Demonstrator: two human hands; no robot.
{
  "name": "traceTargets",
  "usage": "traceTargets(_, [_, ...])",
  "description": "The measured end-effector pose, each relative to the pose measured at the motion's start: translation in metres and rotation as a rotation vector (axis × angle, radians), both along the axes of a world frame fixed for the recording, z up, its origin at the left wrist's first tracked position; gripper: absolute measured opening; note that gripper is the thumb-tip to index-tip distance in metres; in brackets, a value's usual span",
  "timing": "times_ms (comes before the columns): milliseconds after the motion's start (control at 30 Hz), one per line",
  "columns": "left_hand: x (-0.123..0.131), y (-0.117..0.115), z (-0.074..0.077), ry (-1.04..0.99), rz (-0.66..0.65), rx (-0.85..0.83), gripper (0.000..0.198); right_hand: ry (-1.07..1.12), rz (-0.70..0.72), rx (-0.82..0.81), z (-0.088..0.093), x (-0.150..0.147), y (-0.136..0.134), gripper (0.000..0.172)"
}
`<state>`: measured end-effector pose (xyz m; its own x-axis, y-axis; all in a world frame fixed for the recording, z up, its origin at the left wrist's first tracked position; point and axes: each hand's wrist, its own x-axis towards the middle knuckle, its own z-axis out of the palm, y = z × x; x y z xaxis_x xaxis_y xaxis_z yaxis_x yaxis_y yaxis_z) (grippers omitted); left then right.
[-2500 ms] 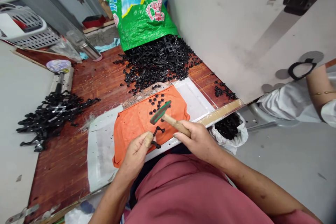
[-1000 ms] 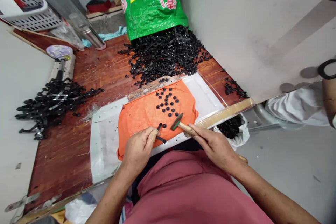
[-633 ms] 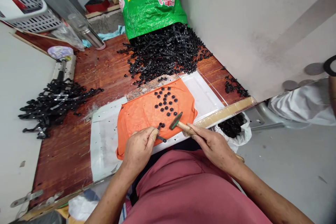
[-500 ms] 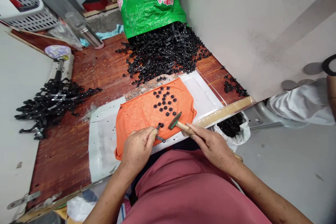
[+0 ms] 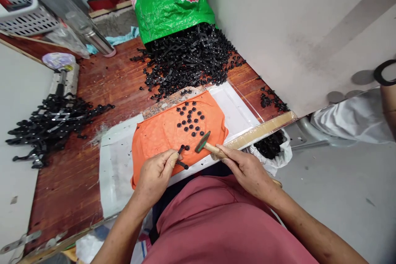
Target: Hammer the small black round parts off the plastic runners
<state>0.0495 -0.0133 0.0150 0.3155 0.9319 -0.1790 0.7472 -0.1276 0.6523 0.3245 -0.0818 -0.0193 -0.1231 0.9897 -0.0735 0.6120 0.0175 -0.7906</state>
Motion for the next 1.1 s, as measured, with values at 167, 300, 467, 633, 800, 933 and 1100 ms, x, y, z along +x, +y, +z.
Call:
traceTargets(167, [0.005, -0.001, 0.000, 0.073, -0.036, 0.049, 0.042, 0.008, 0.001, -0.003, 0.000, 0.001, 0.001, 0.041])
traceTargets(300, [0.005, -0.001, -0.001, 0.134, -0.056, 0.076, 0.042, -0.006, 0.007, 0.009, 0.000, 0.001, 0.001, 0.041])
traceTargets(467, [0.004, 0.001, 0.001, 0.207, -0.088, 0.056, 0.041, -0.027, 0.022, -0.008, 0.003, 0.001, 0.002, 0.041])
traceTargets(633, [0.005, 0.004, 0.005, 0.299, -0.136, 0.025, 0.043, -0.182, 0.052, 0.086, 0.015, 0.006, 0.005, 0.041])
traceTargets(800, [0.008, 0.005, 0.009, 0.335, -0.155, 0.022, 0.043, -0.255, 0.064, 0.323, 0.041, 0.005, 0.009, 0.042])
traceTargets(933, [0.008, 0.006, 0.011, 0.338, -0.151, -0.003, 0.043, -0.354, 0.120, 0.426, 0.048, -0.007, 0.016, 0.044])
traceTargets(1100, [0.007, 0.006, 0.009, 0.323, -0.152, -0.007, 0.044, -0.441, 0.179, 0.411, 0.043, -0.016, 0.021, 0.043])
